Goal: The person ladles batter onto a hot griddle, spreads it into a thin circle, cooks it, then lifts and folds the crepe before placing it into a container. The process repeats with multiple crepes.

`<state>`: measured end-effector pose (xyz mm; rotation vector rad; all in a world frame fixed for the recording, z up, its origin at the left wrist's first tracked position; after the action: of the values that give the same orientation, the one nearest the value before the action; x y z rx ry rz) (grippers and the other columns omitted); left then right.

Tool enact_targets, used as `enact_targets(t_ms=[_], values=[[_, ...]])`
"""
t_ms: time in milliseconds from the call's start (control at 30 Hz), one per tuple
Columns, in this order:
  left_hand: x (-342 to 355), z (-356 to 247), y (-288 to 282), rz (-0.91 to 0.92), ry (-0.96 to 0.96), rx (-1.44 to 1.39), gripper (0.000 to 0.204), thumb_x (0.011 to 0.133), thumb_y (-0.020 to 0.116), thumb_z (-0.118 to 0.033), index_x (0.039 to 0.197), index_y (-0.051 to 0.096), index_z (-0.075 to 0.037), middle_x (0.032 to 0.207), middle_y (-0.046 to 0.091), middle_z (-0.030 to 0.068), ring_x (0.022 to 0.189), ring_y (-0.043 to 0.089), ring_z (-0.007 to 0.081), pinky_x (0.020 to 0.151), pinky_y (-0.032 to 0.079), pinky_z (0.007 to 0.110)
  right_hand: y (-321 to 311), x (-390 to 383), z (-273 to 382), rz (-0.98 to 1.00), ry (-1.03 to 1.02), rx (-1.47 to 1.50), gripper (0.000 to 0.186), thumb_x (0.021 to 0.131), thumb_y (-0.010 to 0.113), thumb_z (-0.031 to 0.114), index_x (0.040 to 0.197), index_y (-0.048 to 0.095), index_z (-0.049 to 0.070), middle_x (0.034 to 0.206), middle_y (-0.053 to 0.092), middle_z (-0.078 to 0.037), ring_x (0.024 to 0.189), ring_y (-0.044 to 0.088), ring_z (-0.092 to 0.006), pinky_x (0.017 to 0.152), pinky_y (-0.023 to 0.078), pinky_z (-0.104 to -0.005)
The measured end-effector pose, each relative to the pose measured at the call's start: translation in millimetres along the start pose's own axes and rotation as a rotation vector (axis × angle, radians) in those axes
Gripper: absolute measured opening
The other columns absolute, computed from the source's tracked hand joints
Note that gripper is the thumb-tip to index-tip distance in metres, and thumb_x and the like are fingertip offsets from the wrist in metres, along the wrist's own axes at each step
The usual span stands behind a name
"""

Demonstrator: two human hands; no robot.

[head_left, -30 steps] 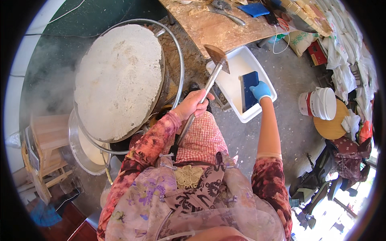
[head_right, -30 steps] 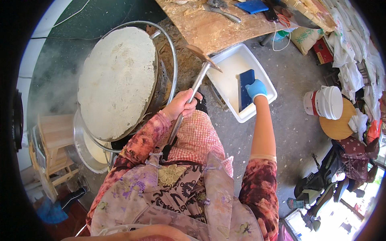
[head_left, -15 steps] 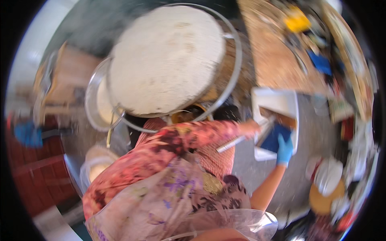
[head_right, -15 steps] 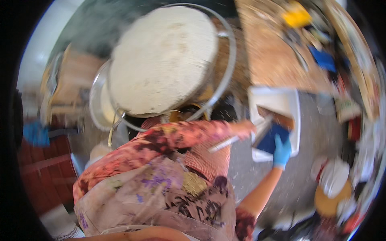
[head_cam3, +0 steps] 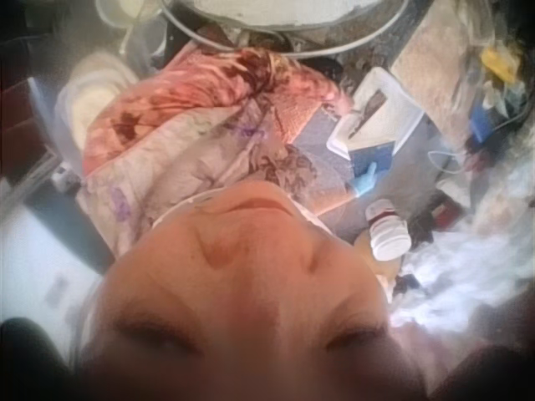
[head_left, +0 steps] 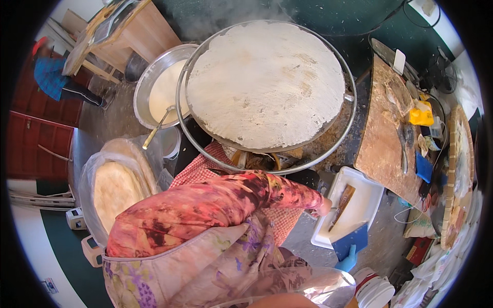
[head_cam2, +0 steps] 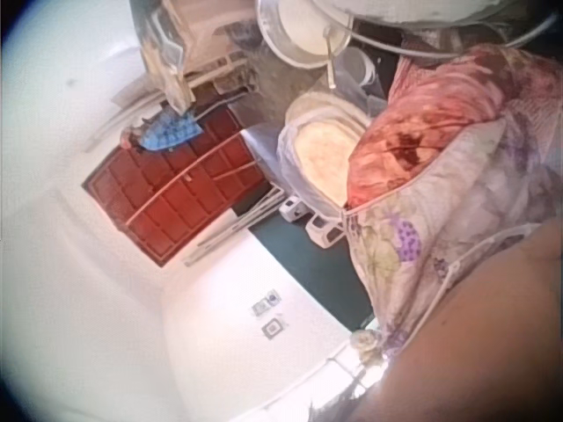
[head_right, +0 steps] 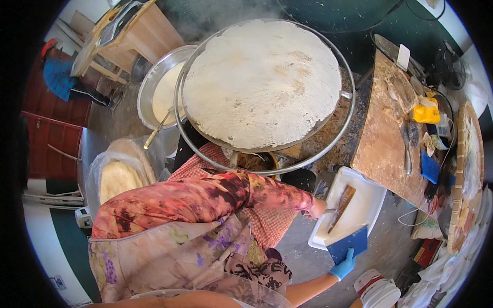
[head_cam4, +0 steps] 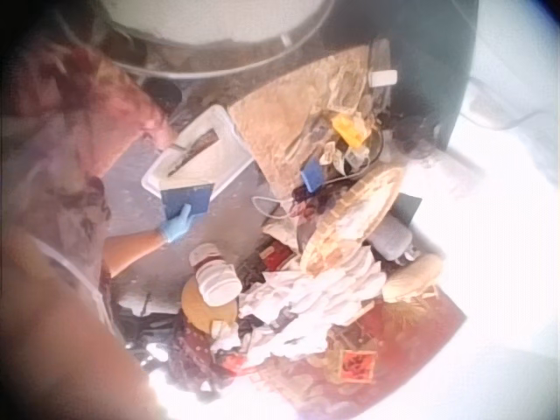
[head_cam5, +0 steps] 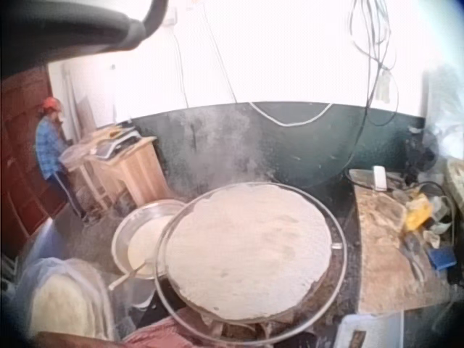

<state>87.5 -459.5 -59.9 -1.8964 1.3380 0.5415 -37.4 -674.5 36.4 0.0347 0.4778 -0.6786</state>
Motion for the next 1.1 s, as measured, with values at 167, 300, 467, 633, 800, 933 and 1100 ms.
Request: enact_targets(t_ms=[167, 300, 467, 633, 800, 933, 1100], values=[[-98, 6, -31, -0.327, 0.153, -0.049, 0.02, 0.073, 0.053, -0.007, 0.088, 0.061, 0.004, 0.079, 0.062, 0.0199, 0.076, 0.062, 0.0314, 0.064, 0.048, 0.039, 10, -3, 40, -0.074, -0.163, -0.353, 0.045, 0.083, 0.061, 0.022, 0.116, 0.051, -0.006, 0.108, 0.057, -0.012, 0.09, 0.055, -0.0195, 0.079, 0.044, -0.0294], [-223, 63, -40, -0.587, 0.555, -0.224, 0.014, 0.079, 0.049, -0.011, 0.081, 0.057, 0.0, 0.067, 0.058, 0.0138, 0.058, 0.055, 0.0223, 0.055, 0.045, 0.035, 87, -29, 66, 0.308, -0.103, 0.167, 0.049, 0.083, 0.061, 0.02, 0.122, 0.044, -0.005, 0.112, 0.053, -0.009, 0.095, 0.054, -0.0182, 0.085, 0.044, -0.03], [-350, 236, 24, -0.248, 0.023, -1.327, 0.026, 0.085, 0.057, -0.027, 0.083, 0.061, -0.001, 0.074, 0.062, 0.0042, 0.063, 0.058, 0.0125, 0.059, 0.049, 0.024, 240, -106, 99, 0.784, -0.141, 0.032, 0.049, 0.079, 0.058, 0.011, 0.123, 0.044, -0.005, 0.115, 0.053, -0.01, 0.104, 0.05, -0.0199, 0.093, 0.038, -0.0316], [-435, 370, -5, -1.031, -0.069, -1.745, 0.021, 0.088, 0.05, -0.02, 0.096, 0.06, -0.003, 0.09, 0.063, 0.0074, 0.081, 0.059, 0.0179, 0.071, 0.049, 0.029, 383, -180, 98, 1.109, -0.12, -0.241, 0.039, 0.079, 0.061, 0.012, 0.112, 0.053, -0.006, 0.101, 0.061, -0.008, 0.086, 0.056, -0.0144, 0.079, 0.045, -0.0262], [-469, 446, -80, -1.386, -0.027, -1.768, 0.023, 0.091, 0.045, -0.023, 0.099, 0.054, -0.003, 0.09, 0.06, 0.0067, 0.08, 0.058, 0.0186, 0.073, 0.049, 0.032, 499, -211, 94, 1.244, -0.378, -0.476, 0.034, 0.075, 0.065, 0.018, 0.099, 0.061, -0.005, 0.088, 0.065, -0.01, 0.076, 0.059, -0.0149, 0.07, 0.047, -0.0277], [-476, 465, -103, -1.381, -0.065, -1.708, 0.028, 0.092, 0.046, -0.024, 0.106, 0.049, 0.0, 0.092, 0.06, 0.0095, 0.081, 0.06, 0.0207, 0.071, 0.05, 0.034, 535, -175, 96, 1.075, -0.401, -0.537, 0.033, 0.072, 0.065, 0.015, 0.097, 0.062, -0.005, 0.086, 0.066, -0.011, 0.073, 0.06, -0.0165, 0.068, 0.048, -0.0282], [-477, 465, -104, -1.317, 0.004, -1.605, 0.027, 0.092, 0.047, -0.023, 0.104, 0.049, 0.001, 0.09, 0.06, 0.0095, 0.08, 0.061, 0.0211, 0.07, 0.051, 0.034, 459, -112, 117, 0.791, -0.387, -0.528, 0.031, 0.071, 0.065, 0.015, 0.097, 0.064, -0.003, 0.086, 0.065, -0.009, 0.073, 0.06, -0.0157, 0.069, 0.048, -0.0279]])
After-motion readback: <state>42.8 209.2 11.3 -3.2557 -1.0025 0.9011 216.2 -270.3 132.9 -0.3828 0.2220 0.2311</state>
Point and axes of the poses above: each hand's wrist, its own x-axis towards the middle knuckle, its own y-axis out of the palm, z = x × y, the point moved 8 cm from there along x, towards the middle knuckle
